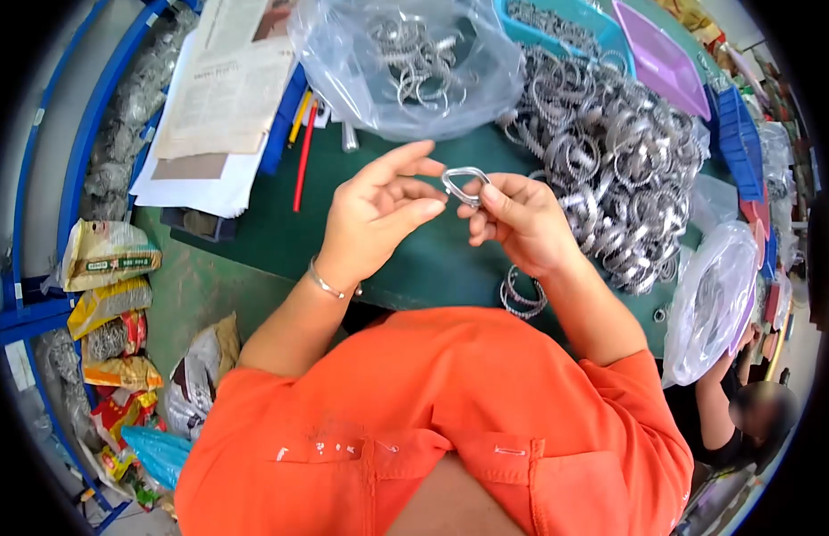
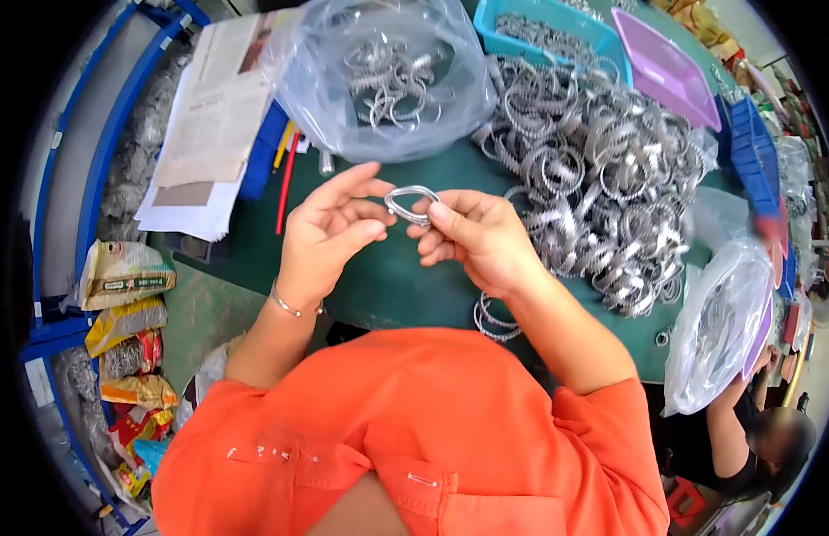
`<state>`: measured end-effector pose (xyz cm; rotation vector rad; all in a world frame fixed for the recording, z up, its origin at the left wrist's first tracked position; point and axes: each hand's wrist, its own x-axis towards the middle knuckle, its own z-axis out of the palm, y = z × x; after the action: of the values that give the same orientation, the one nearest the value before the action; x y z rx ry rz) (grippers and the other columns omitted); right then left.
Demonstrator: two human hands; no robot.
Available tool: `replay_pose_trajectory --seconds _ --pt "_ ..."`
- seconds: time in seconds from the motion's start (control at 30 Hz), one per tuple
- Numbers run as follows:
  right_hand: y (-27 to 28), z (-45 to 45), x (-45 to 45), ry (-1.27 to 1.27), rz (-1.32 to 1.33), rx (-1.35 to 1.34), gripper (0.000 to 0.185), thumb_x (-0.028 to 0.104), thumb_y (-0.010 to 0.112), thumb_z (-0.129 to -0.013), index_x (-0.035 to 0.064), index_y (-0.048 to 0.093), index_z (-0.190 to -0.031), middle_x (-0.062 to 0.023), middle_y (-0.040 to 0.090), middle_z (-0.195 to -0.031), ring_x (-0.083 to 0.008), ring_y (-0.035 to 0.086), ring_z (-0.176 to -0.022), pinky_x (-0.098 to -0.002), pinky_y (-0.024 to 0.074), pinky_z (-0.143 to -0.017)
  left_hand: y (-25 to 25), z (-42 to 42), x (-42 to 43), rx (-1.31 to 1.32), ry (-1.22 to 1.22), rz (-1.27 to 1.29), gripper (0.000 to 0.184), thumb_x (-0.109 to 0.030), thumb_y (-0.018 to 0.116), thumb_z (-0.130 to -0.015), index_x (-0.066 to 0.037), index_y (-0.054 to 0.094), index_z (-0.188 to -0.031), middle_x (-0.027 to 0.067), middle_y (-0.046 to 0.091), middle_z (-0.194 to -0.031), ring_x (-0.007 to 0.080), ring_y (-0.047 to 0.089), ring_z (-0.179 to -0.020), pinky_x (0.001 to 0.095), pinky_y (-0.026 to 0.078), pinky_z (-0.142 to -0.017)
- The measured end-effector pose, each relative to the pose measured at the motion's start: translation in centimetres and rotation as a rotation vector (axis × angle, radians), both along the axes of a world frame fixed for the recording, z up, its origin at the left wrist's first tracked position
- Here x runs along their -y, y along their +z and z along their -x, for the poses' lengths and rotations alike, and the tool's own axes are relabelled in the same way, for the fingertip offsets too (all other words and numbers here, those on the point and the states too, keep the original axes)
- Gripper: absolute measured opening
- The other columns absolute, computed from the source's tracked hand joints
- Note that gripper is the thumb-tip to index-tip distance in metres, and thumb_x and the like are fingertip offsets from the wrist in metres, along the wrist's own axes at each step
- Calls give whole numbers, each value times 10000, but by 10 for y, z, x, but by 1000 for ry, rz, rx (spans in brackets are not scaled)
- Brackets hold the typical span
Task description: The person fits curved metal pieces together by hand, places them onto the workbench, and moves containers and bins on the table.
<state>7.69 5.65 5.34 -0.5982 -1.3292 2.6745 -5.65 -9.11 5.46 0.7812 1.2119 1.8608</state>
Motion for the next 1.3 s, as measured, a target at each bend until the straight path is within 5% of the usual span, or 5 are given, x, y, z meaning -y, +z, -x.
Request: replay_pose_trajectory --seconds 0.37,0.77,1.3 --pt "-20 -38 20 -229 -203 -68 391 -59 561 -814 -37 435 -1184 -134 612 -936 -149 608 -786 -249 515 -681 -13 -26 -11 -7 -69 152 251 67 602 -776 53 590 -1026 96 610 -964 152 603 -877 254 499 -778" --pt "-19 -43 21 -248 -256 0 339 -25 598 -805 -46 502 -1129 -88 629 -885 -114 605 -766 -226 513 -677 -14 -22 -13 106 -107 276 235 17 622 -790 59 595 -1020 127 636 -925 154 623 -810 244 520 -723" --pt "-28 -44 23 -275 -388 -8 334 -43 612 -782 -30 537 -1107 -56 618 -849 -91 583 -732 -203 491 -667 -11 -24 -10 -171 -89 178 203 70 620 -763 50 612 -965 86 617 -933 132 597 -847 235 507 -749"
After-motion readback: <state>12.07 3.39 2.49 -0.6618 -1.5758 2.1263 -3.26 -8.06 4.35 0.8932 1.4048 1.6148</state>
